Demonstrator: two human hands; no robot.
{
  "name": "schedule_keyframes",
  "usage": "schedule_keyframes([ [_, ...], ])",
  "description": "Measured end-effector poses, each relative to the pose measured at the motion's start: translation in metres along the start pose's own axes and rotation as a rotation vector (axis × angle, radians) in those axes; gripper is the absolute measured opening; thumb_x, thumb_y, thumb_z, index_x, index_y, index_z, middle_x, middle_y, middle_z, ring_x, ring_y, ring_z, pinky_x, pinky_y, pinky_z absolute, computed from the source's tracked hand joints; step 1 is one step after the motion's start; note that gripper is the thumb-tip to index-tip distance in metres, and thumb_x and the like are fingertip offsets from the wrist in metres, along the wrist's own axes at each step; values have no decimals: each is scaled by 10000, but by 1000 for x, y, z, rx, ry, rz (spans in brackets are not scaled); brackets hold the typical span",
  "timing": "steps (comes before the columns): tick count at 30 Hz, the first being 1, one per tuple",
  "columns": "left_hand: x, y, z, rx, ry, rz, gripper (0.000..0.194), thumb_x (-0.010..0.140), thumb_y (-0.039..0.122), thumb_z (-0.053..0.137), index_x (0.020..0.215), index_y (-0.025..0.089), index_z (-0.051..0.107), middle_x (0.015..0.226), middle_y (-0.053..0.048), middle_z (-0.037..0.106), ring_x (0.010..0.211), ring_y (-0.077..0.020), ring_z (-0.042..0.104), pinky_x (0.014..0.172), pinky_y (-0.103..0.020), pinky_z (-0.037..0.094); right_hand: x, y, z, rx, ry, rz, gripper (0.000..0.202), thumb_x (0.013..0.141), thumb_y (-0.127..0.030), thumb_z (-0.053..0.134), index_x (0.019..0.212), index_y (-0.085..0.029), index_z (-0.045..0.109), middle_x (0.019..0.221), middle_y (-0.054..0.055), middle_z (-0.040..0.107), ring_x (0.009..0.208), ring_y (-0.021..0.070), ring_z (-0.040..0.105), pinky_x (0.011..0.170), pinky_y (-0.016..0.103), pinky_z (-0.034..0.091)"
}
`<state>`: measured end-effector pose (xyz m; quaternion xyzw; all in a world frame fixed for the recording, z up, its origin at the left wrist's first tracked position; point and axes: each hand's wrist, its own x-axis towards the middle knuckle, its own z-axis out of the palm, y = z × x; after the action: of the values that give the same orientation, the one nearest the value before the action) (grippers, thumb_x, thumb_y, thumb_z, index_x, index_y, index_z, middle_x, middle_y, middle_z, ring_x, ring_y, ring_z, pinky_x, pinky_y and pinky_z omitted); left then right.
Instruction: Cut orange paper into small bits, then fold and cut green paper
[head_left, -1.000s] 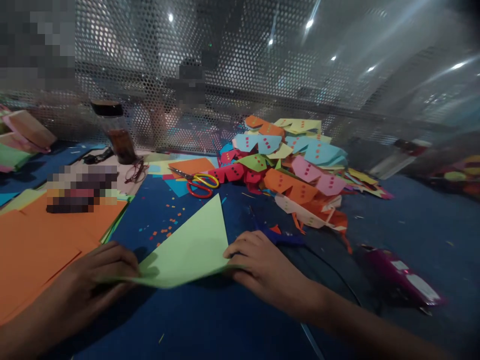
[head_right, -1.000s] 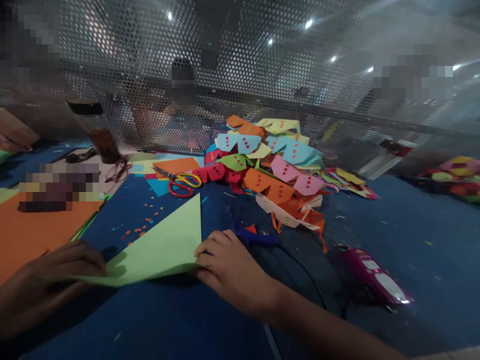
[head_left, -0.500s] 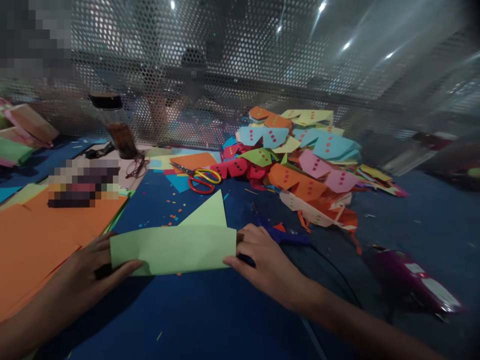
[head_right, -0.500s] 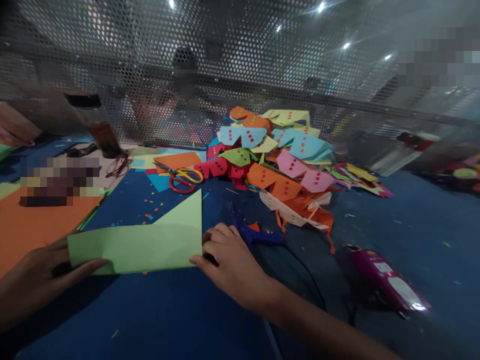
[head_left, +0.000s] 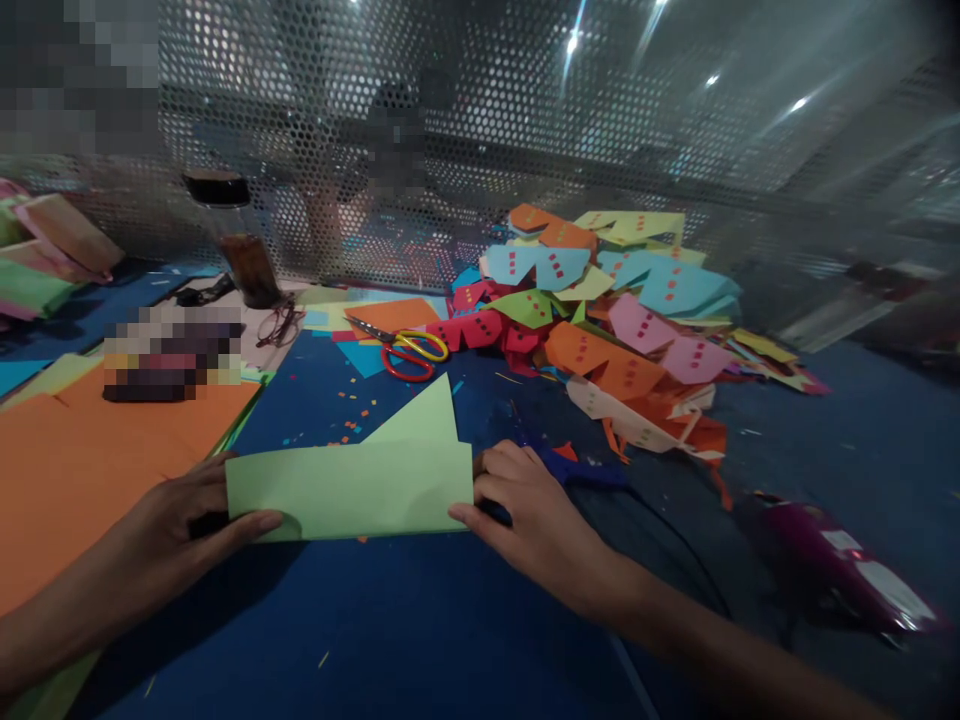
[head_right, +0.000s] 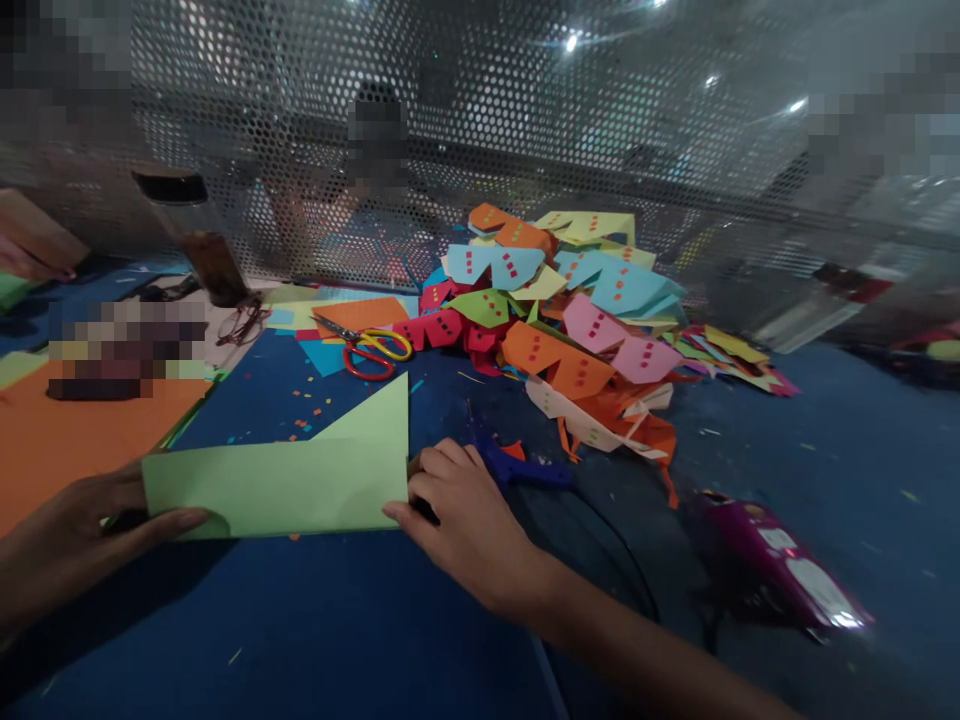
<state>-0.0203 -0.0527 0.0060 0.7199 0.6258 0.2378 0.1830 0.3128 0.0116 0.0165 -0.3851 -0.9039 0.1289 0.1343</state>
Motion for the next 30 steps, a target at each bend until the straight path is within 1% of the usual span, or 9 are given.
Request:
schedule_keyframes([
  [4, 2, 3, -2, -43, 21, 46, 316, 815, 556, 550, 723, 334, 755, 830, -10, 768, 698, -203, 703, 582, -278, 585, 0, -1, 0, -10, 5, -1, 279, 932, -357, 573, 713, -186, 592, 855, 35, 602, 904, 201, 511, 802, 348, 350],
  [7, 2, 5, -3, -57, -5, 53, 289, 825, 541, 553, 739, 347, 750, 856, 7, 770, 730, -193, 709, 594, -252, 585, 0, -2, -1, -31, 2, -6, 261, 929, -346, 580, 723, -186, 599, 861, 32, 605, 912, 202, 509, 805, 347, 345],
  [9, 3, 6, -3, -46, -13, 50, 314, 829, 542, 547, 693, 328, 732, 794, 6, 763, 686, -183, 701, 560, -239, 574, 0, -2, -1, -55, -2, -14, 258, 927, -343, 582, 722, -188, 605, 868, 34, 609, 912, 202, 510, 804, 346, 344],
  [11, 3, 6, -1, -10, 12, 48, 353, 826, 555, 541, 633, 309, 704, 706, 2, 741, 636, -181, 685, 533, -242, 563, 0, -2, -1, -73, 3, -18, 262, 929, -349, 577, 722, -191, 607, 873, 35, 611, 907, 201, 513, 803, 345, 344],
  [13, 3, 6, 0, 32, 47, 46, 374, 823, 574, 534, 627, 300, 697, 702, -8, 733, 655, -192, 686, 554, -257, 568, 0, -2, -1, -80, 8, -22, 268, 936, -358, 562, 729, -193, 607, 876, 37, 612, 903, 200, 517, 805, 345, 345],
  [17, 2, 4, 3, 85, 66, 59, 392, 818, 605, 527, 776, 286, 752, 894, -41, 761, 813, -228, 709, 671, -299, 590, -1, -2, -1, -77, 10, -20, 272, 939, -359, 556, 727, -191, 589, 880, 40, 616, 907, 202, 520, 816, 350, 344],
  [21, 2, 3, 4, 126, 59, 60, 397, 817, 597, 537, 904, 281, 762, 1034, -45, 747, 969, -260, 685, 827, -377, 576, -1, -2, -1, -54, 7, -6, 259, 932, -354, 569, 733, -188, 572, 890, 40, 613, 911, 202, 517, 835, 363, 340],
  [23, 2, 2, 4, 129, 43, 61, 388, 827, 579, 532, 908, 278, 762, 1055, -51, 737, 974, -260, 681, 834, -389, 572, -1, -3, -1, -53, 6, 0, 263, 926, -358, 578, 725, -188, 568, 885, 37, 610, 902, 197, 515, 826, 359, 343],
  [30, 1, 2, 4, 138, 19, 49, 384, 835, 569, 522, 852, 276, 769, 1090, -62, 700, 913, -252, 686, 741, -347, 584, -1, -2, -1, -39, 27, 12, 234, 922, -356, 585, 754, -194, 571, 898, 34, 613, 897, 200, 514, 814, 360, 348],
])
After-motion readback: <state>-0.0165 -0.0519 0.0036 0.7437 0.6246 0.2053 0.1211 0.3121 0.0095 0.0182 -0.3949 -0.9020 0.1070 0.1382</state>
